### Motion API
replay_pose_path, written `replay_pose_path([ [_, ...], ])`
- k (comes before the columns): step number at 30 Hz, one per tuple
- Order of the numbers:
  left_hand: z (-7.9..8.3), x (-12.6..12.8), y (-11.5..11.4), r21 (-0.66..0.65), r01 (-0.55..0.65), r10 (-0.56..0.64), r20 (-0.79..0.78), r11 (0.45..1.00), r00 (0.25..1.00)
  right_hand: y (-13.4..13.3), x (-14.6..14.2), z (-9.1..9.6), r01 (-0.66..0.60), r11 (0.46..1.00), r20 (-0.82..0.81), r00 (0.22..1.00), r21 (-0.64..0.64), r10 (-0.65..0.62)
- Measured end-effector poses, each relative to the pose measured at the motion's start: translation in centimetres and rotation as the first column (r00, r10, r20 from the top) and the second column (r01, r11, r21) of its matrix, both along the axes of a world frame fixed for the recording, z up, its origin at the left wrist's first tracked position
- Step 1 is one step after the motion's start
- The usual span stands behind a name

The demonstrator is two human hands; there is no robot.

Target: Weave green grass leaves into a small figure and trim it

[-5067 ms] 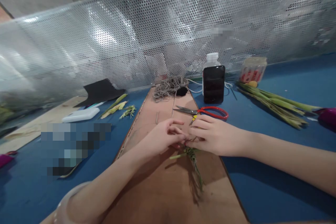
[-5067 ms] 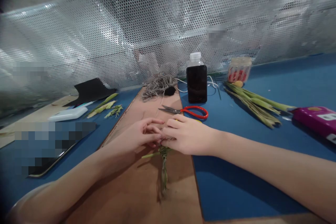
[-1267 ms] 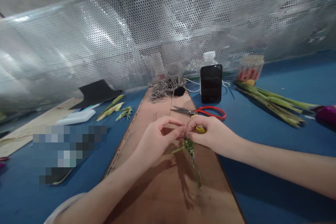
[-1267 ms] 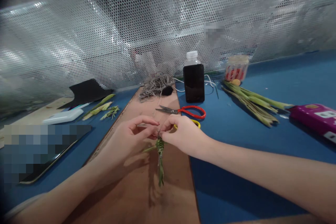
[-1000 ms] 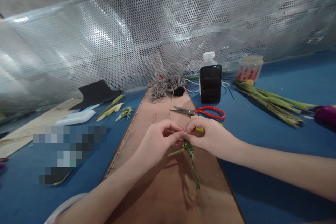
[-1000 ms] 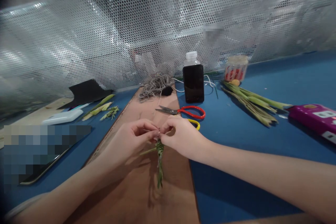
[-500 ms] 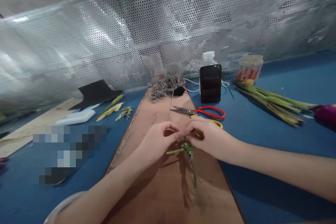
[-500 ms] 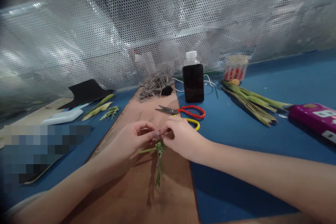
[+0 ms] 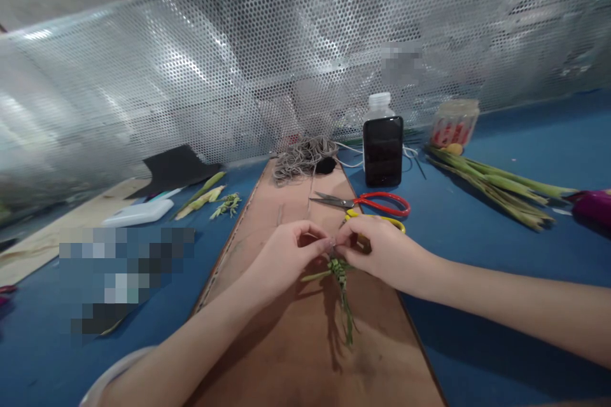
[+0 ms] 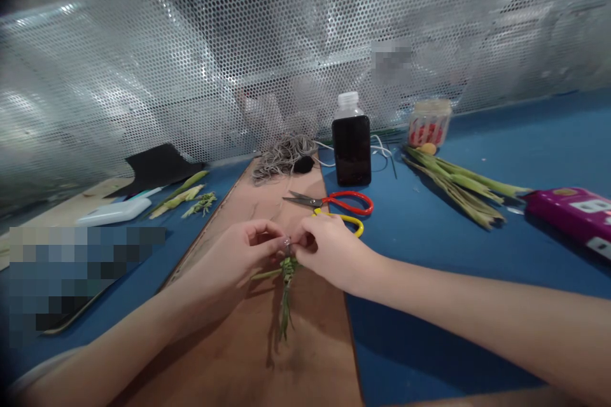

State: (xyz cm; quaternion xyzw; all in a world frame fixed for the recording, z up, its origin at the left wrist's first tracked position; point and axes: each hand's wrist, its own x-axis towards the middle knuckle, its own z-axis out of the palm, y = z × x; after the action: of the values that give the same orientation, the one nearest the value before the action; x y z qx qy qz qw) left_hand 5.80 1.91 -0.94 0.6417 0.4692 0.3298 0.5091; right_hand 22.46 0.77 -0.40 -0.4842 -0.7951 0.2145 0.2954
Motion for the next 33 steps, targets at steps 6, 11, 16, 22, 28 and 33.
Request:
replay_pose_path([
  [6, -0.2, 0.1, -0.1, -0.081, -0.024, 0.03, 0.076, 0.996, 0.997, -0.1, 0.1, 0.0, -0.04, 0.999, 0.011, 0.999, -0.01, 0.04],
  [11, 0.2, 0.3, -0.2, -0.107, -0.044, 0.053, 0.081, 0.993, 0.995, -0.3, 0.2, 0.3, -0.076, 0.995, 0.029, 0.997, 0.062, 0.075],
  [16, 0.4, 0.1, -0.1, -0.076, -0.042, 0.046, 0.049, 0.996, 0.998, -0.1, 0.4, 0.3, -0.144, 0.989, -0.003, 0.99, 0.03, 0.144],
  [22, 0.3, 0.0, 0.0, -0.012, -0.042, 0.042, 0.003, 0.999, 0.999, 0.0, 0.2, 0.2, -0.111, 0.993, -0.05, 0.993, -0.032, 0.109],
  [28, 0.8, 0.1, -0.2, 0.063, -0.02, 0.023, -0.06, 0.998, 0.998, -0.2, 0.0, 0.5, -0.022, 0.995, -0.059, 0.998, -0.093, 0.017],
  [33, 0.9, 0.0, -0.2, 0.078, -0.033, 0.038, -0.057, 0.996, 0.998, -0.3, 0.1, 0.6, -0.079, 0.988, -0.116, 0.991, -0.136, 0.064],
])
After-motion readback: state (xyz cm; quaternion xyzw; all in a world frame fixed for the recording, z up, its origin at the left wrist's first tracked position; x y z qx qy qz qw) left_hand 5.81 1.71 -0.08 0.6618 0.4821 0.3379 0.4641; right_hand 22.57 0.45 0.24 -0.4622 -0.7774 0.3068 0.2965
